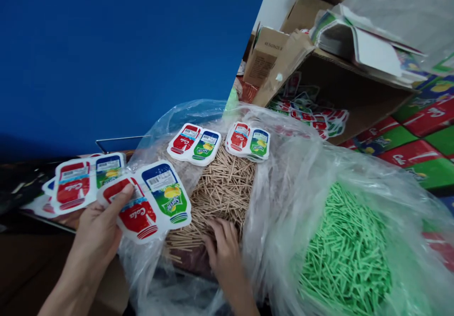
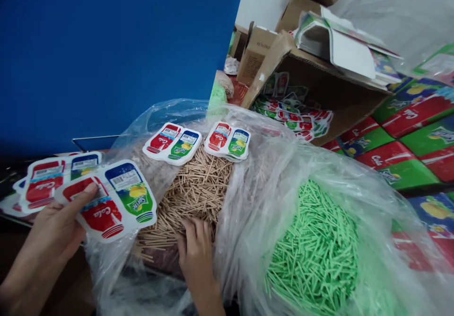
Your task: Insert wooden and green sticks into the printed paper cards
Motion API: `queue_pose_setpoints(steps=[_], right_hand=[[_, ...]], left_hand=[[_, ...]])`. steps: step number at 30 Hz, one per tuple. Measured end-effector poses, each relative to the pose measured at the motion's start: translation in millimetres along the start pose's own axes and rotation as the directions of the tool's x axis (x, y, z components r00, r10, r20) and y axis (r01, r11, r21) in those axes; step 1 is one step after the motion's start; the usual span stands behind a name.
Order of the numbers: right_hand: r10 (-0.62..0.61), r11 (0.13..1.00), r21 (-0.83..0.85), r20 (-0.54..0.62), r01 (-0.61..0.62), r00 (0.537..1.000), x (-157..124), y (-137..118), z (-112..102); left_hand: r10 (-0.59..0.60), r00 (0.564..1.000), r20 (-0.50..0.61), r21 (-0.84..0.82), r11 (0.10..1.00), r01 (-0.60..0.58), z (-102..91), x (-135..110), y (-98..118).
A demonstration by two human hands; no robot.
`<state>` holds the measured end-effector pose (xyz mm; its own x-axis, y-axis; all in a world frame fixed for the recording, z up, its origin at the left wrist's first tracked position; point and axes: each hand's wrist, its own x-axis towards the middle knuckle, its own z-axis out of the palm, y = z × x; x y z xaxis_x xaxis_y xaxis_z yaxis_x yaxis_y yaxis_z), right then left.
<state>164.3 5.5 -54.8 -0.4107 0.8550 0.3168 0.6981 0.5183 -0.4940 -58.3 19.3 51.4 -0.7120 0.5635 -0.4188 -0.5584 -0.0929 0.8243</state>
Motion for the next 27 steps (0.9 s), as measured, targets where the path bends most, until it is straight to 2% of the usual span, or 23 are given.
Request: queue_pose_setpoints(steps=[3,5,7,10,12,15,17,20,23,27], right_hand=[[-0.037,0.994,-0.103,0.105,0.048,0.994,-6.5,6.9,-4.1],[-0.034,0.981,-0.184,0.133,0.058,0.991,-12.6,10.0,-0.8],[0.005,0.964,-0.264,0.12,0.027,0.993,-16.4,10.2,8.2],[0.07,0.924,-0.379,0.048,-0.047,0.996,-17.1,7.4,26.5],[0.033,0.908,-0.419,0.02,-0.022,0.999,-15.6,6.2,34.9],[-0.039,0.892,-0.451,-0.006,0.032,0.999,-10.5,4.4,32.3],[0.009,0.887,-0.461,0.023,0.003,1.0,-3.8,1.0,20.1],[0.082,0.9,-0.437,0.143,-0.012,0.986,9.5,-5.4,-4.8],[0.084,0.928,-0.373,0.151,-0.022,0.985,20.2,-5.6,-24.8],[0.093,0.995,-0.038,0.114,-0.09,0.989,25.7,3.4,-38.6]], left_hand=[[0.026,0.999,-0.025,0.033,0.999,-0.026,-5.2,0.8,1.7],[0.058,0.998,-0.033,0.048,0.997,-0.057,-8.2,0.6,3.1],[0.046,0.999,-0.026,0.052,0.998,-0.045,-9.7,-0.7,3.9],[-0.032,0.999,0.004,0.031,0.999,0.032,-8.2,-4.1,4.0],[-0.056,0.998,0.018,0.016,0.998,0.055,-6.2,-6.3,4.4],[-0.026,1.0,-0.001,0.016,1.0,0.026,-5.4,-7.4,6.3],[0.004,1.0,-0.014,0.031,1.0,-0.003,-7.4,-7.0,7.7],[0.02,1.0,-0.008,0.061,0.998,-0.02,-11.2,-6.4,9.1],[0.011,1.0,-0.018,0.052,0.999,-0.01,-12.0,-7.2,11.1],[-0.099,0.994,0.049,0.062,0.993,0.096,-14.1,-7.9,11.5]])
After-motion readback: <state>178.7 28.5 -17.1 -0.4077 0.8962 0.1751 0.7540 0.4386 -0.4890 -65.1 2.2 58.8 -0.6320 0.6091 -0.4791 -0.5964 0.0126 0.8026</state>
